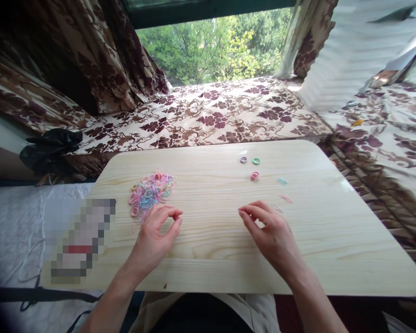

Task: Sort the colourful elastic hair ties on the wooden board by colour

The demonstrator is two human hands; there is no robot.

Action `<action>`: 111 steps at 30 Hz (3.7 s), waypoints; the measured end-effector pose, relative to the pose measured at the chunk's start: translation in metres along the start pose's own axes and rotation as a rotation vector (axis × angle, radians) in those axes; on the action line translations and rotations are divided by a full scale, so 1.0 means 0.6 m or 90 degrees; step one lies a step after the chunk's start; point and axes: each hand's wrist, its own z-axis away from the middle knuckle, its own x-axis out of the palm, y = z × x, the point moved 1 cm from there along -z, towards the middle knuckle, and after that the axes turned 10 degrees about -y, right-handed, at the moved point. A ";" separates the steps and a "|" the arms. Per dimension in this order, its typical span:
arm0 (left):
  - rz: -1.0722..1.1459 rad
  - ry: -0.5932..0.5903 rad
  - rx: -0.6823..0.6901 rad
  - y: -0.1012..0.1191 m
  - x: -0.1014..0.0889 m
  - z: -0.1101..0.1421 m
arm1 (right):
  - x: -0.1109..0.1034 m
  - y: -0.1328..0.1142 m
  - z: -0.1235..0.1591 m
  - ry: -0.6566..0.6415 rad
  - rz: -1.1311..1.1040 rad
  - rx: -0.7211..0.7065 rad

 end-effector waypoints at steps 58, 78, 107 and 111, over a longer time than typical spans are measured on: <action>-0.208 -0.004 -0.145 -0.059 -0.060 0.040 | 0.074 -0.025 -0.019 -0.149 0.148 -0.113; -0.356 -0.053 -0.139 -0.053 -0.057 0.025 | 0.075 -0.032 -0.014 -0.128 0.188 -0.094; 0.056 -0.111 -0.016 0.035 -0.013 0.008 | 0.106 -0.089 -0.012 -0.108 0.047 -0.211; 0.066 -0.113 -0.009 0.037 -0.013 0.007 | 0.105 -0.087 -0.012 -0.106 0.048 -0.210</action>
